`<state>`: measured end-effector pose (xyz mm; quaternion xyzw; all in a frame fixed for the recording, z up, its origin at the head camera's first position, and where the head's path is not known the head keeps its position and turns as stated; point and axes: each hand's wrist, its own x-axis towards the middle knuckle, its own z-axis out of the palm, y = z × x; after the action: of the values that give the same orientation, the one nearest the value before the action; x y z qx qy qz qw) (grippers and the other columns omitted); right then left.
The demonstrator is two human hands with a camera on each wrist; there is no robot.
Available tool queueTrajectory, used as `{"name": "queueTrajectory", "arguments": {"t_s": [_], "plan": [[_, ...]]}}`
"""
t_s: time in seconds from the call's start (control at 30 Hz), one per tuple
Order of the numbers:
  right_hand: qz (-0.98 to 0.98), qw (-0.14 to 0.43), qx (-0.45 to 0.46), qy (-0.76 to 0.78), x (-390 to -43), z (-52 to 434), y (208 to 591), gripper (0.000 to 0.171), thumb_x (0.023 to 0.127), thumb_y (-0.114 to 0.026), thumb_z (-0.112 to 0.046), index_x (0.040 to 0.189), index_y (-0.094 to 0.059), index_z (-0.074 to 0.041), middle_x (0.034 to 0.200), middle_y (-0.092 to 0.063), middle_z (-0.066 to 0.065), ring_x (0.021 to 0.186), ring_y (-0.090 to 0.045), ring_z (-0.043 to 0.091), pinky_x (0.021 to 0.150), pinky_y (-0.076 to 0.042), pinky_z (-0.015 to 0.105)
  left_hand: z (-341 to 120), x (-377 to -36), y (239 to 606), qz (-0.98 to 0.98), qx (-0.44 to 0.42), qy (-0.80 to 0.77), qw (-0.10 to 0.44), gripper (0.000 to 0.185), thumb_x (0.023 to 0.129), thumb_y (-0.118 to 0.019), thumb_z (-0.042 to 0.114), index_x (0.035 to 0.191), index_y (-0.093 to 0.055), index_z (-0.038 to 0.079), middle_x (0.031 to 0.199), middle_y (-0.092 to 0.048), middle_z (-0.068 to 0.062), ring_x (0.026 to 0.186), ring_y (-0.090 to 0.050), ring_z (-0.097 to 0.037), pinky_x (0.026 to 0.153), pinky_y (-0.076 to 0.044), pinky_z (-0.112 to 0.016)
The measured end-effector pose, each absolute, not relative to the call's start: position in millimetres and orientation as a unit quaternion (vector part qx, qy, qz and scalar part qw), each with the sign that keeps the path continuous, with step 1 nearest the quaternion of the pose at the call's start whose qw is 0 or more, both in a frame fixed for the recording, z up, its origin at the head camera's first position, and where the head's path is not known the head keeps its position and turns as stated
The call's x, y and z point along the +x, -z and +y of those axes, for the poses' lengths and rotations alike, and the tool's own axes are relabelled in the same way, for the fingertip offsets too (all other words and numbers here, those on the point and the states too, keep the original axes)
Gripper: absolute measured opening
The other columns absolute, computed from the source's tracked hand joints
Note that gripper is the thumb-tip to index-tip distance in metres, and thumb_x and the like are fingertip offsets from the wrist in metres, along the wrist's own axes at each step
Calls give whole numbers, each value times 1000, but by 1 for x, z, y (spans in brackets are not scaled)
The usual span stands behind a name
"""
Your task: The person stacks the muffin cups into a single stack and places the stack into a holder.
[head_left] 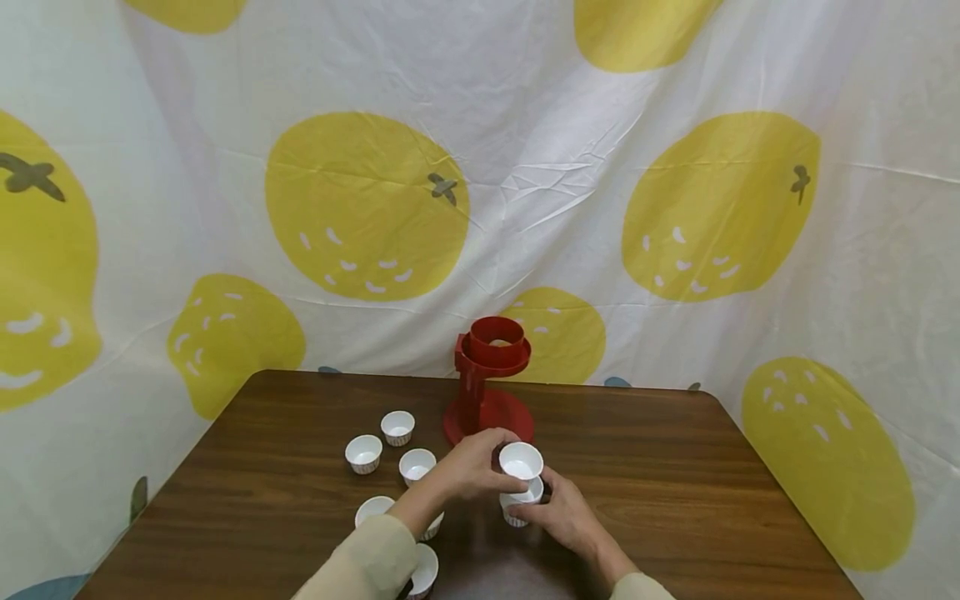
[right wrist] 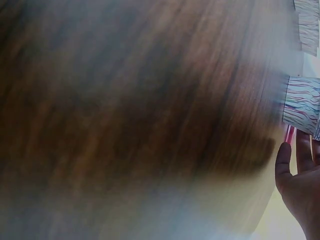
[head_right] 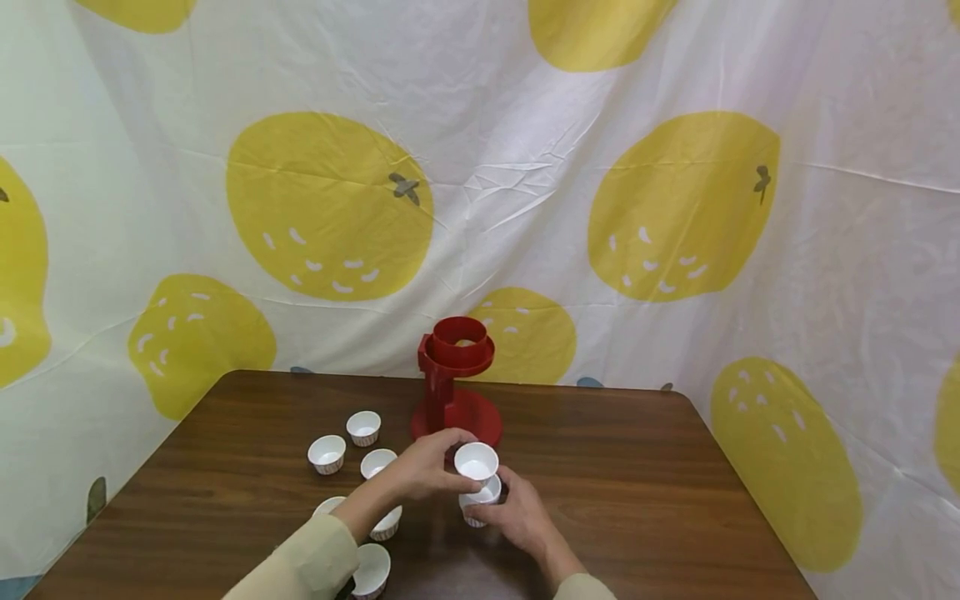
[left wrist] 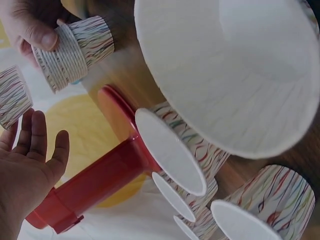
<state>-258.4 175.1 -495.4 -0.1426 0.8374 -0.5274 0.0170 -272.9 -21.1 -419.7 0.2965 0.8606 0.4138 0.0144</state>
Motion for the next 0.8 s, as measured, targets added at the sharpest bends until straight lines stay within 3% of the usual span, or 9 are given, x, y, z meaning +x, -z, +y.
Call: {"name": "queueTrajectory", "arguments": {"t_s": [0.37,0.6,0.8], "plan": [[845,18,-145,514,-258,177,494,56,75,-85,-20,123,-61,-2,107,-68,5,94,-62,18,80,-49,32,-14,-279,431,871,300,-390,15,51,73,-88,27,115,-66,6,100,-63,3,92,-55,-11,84,-46,-29],[852,16,-141,503,-258,178,493,58,75,-86,-26,122,-62,-4,106,-68,3,95,-60,19,82,-47,33,-13,-280,434,882,302,-363,-1,50,72,-88,30,112,-68,7,100,-63,1,98,-52,-15,88,-43,-33],[840,19,-147,522,-258,177,493,55,74,-85,-20,121,-62,-2,104,-68,3,94,-60,17,80,-47,28,-13,-278,438,886,307,-347,-15,49,71,-88,30,110,-68,7,100,-63,1,99,-52,-16,89,-42,-32]]}}
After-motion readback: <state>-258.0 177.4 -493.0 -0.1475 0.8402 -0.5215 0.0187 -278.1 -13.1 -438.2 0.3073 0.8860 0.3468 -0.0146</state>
